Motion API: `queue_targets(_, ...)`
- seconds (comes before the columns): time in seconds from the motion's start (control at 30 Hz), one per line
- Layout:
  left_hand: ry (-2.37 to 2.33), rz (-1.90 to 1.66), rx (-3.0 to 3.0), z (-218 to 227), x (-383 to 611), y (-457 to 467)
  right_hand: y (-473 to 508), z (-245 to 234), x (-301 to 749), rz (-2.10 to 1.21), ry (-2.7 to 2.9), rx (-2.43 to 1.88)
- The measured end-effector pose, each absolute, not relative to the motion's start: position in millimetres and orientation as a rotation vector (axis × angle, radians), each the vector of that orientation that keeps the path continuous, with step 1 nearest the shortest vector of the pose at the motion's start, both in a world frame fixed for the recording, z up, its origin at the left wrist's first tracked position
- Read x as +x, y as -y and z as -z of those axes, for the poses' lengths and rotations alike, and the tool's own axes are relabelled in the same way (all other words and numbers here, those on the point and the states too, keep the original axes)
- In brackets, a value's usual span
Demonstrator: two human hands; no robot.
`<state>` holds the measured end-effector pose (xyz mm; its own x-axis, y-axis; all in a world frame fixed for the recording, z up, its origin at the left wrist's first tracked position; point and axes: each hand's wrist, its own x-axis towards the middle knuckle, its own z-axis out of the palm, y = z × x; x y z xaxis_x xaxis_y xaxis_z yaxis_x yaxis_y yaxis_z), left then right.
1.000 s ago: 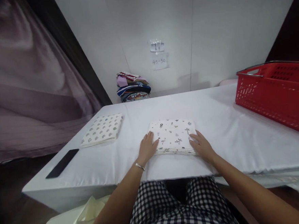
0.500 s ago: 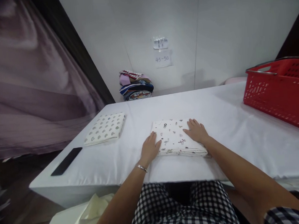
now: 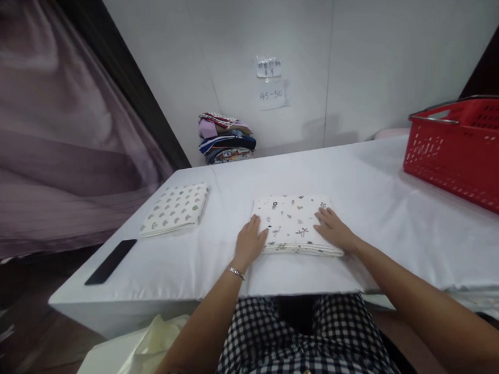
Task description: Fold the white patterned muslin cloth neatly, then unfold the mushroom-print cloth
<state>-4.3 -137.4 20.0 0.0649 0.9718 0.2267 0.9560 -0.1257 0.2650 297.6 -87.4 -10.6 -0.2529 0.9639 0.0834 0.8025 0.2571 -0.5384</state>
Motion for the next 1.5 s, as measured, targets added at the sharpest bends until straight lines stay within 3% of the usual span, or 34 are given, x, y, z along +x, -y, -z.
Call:
queue_targets(0.1, -2.056, -0.546, 2.238, -22, -3, 138, 132, 18, 302, -0.545, 2.084, -1.590)
queue_targets(0.27, -2.094, -0.539, 2.195, -26, 1, 142, 181, 28, 300, -0.218, 2.148, -1.400)
queue_targets(0.4, -2.089, -0.529, 2.165, -25, 10, 159, 164, 22, 320, -0.034, 2.305, -1.295)
queue_targets(0.63, -2.088, -0.399, 2.144, -41, 13, 170, 139, 10, 339, 0.150, 2.356, -1.488)
queue_targets(0.8, -2.094, -0.506, 2.197, -54, 13, 115, 156, 0, 279, 0.064, 2.459, -1.311)
queue_targets(0.97, -2.156, -0.439, 2.030, -32, 9, 77, 163, 4, 249, 0.114, 2.462, -1.231)
queue_targets(1.5, -2.152, -0.529, 1.980, -20, 5, 78, 165, -10, 163, -0.127, 2.651, -0.918)
